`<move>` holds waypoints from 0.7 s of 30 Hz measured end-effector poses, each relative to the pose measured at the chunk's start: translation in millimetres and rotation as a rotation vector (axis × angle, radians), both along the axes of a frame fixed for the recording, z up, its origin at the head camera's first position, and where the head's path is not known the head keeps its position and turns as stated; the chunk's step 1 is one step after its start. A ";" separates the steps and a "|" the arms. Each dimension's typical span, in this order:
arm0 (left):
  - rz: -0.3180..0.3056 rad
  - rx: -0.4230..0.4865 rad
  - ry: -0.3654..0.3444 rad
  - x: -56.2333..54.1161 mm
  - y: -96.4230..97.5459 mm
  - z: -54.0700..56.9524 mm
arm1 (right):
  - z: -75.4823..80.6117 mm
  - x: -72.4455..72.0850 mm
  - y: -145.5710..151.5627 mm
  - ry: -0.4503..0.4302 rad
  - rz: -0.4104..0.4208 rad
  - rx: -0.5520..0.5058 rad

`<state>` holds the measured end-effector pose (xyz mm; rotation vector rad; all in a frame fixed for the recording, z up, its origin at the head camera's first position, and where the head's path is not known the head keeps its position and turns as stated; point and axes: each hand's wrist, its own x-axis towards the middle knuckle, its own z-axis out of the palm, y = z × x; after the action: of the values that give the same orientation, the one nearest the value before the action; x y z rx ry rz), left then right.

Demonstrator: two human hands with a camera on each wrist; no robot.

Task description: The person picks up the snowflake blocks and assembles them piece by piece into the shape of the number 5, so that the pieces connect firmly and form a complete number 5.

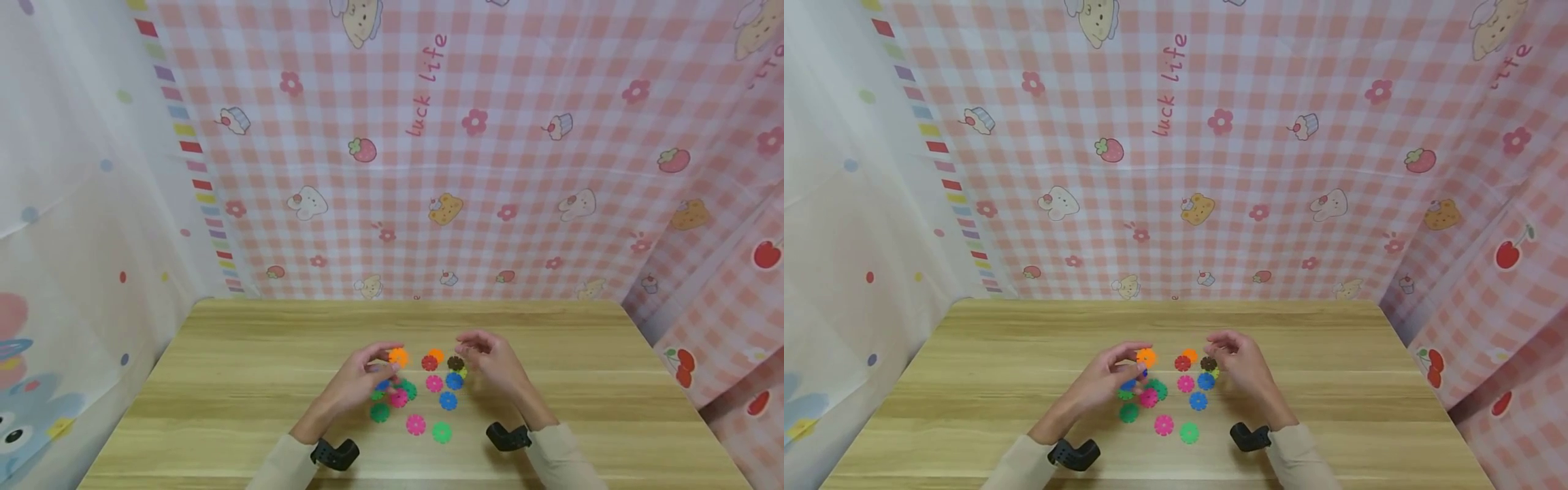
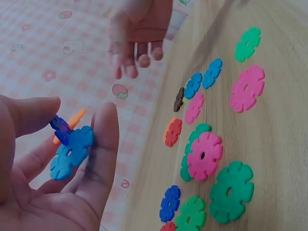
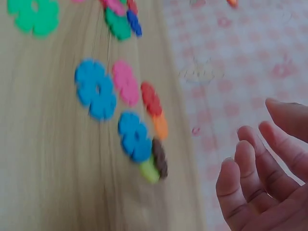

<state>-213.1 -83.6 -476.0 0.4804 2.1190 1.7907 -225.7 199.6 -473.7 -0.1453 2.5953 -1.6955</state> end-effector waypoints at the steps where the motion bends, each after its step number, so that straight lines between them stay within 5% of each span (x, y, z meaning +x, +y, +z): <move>1: 0.005 -0.001 -0.004 0.1 -0.7 0.2 | -2.0 -1.5 2.8 0.001 -0.006 0.017; 12: 0.051 -0.071 0.032 -1.1 -5.4 1.5 | -28.8 -14.8 18.3 -0.067 0.020 0.048; 21: 0.089 -0.089 0.054 -1.0 -2.6 -0.4 | -45.5 -21.6 14.7 -0.021 -0.010 0.185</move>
<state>-214.1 -86.2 -476.5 0.4224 2.2789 1.7393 -247.3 214.4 -519.2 -0.1078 2.7225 -1.4414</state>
